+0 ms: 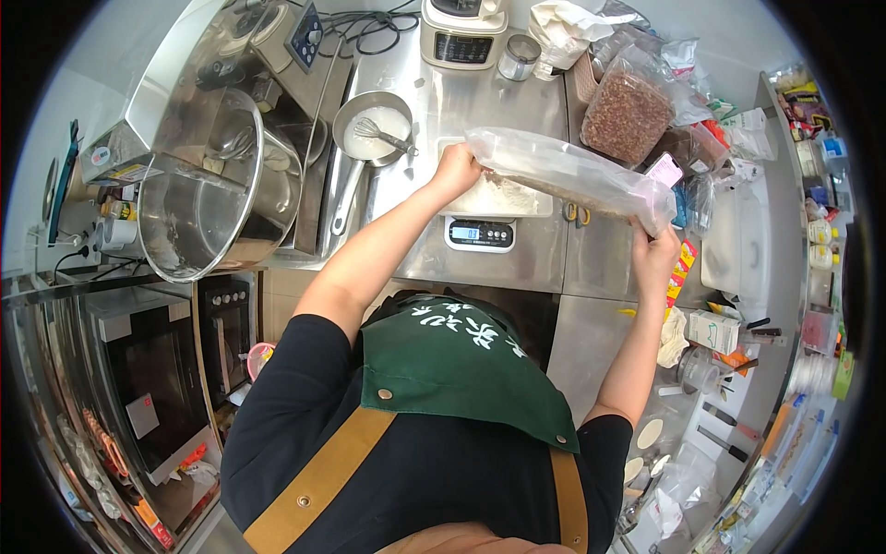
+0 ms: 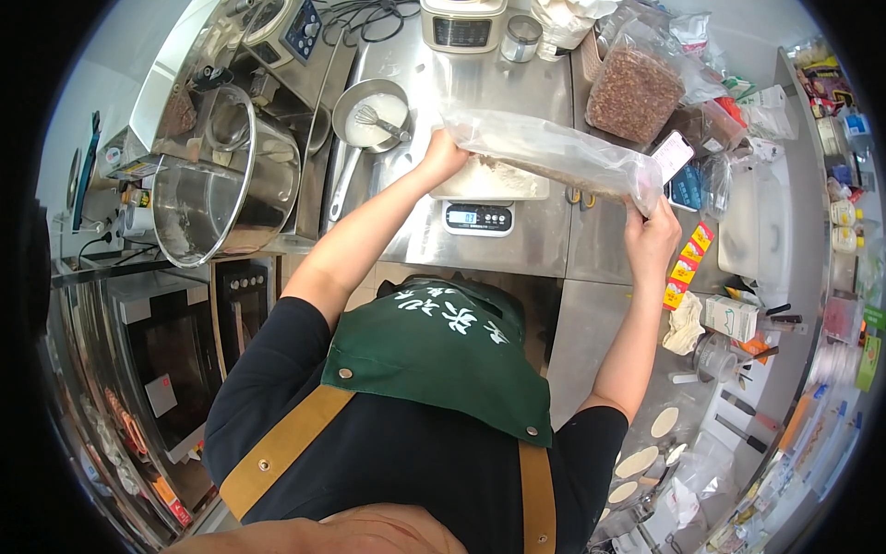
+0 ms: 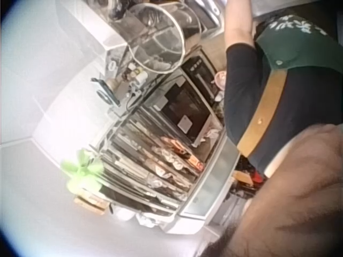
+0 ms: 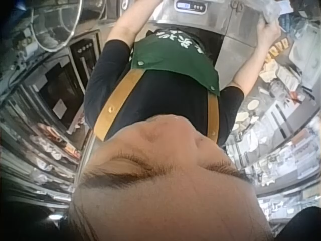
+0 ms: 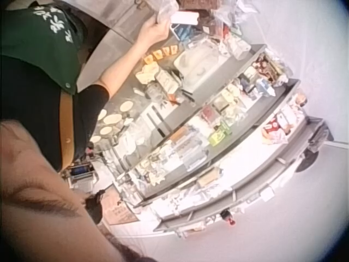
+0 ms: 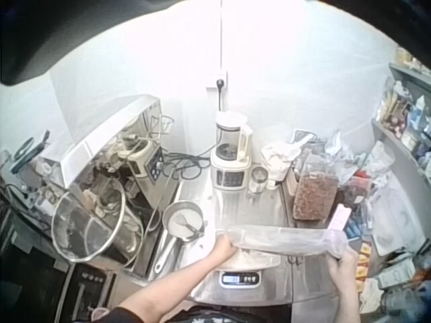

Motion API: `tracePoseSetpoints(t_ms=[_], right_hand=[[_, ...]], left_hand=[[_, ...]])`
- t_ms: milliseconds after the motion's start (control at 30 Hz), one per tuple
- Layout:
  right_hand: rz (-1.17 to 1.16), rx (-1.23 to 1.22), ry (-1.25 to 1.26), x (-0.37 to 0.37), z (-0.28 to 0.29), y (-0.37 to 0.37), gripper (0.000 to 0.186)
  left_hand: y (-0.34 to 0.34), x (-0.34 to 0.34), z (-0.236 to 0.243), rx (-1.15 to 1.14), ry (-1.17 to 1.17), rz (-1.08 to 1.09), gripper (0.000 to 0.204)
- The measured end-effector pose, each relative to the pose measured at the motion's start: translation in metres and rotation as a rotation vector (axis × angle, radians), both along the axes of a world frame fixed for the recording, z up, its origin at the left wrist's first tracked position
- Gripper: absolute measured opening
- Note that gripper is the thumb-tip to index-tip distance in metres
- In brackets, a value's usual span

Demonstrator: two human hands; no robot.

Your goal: Preparing dough by weighing ingredients on a scale and mixing them in an industrial mixer.

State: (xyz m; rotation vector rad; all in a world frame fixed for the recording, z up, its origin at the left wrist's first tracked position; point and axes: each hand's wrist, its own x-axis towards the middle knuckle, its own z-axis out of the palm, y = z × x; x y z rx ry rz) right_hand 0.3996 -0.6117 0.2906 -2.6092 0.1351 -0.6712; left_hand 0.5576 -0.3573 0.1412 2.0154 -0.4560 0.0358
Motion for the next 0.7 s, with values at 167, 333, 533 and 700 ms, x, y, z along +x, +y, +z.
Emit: tracePoseSetpoints(t_ms=[167, 333, 533, 700], right_hand=[[-0.002, 0.011, 0.01, 0.0, -0.001, -0.004, 0.021], [0.019, -0.035, -0.062, 0.001, -0.002, -0.005, 0.014], [0.02, -0.052, -0.064, 0.0, -0.005, -0.004, 0.016], [0.016, -0.035, -0.06, 0.0, -0.002, -0.001, 0.016]], left_hand=[[0.001, -0.001, 0.007, -0.007, 0.048, -0.032, 0.015], [0.001, 0.002, -0.006, 0.005, -0.01, -0.007, 0.014], [0.001, -0.001, 0.0, -0.064, 0.055, -0.032, 0.013], [0.001, -0.001, 0.0, 0.008, 0.004, 0.017, 0.014]])
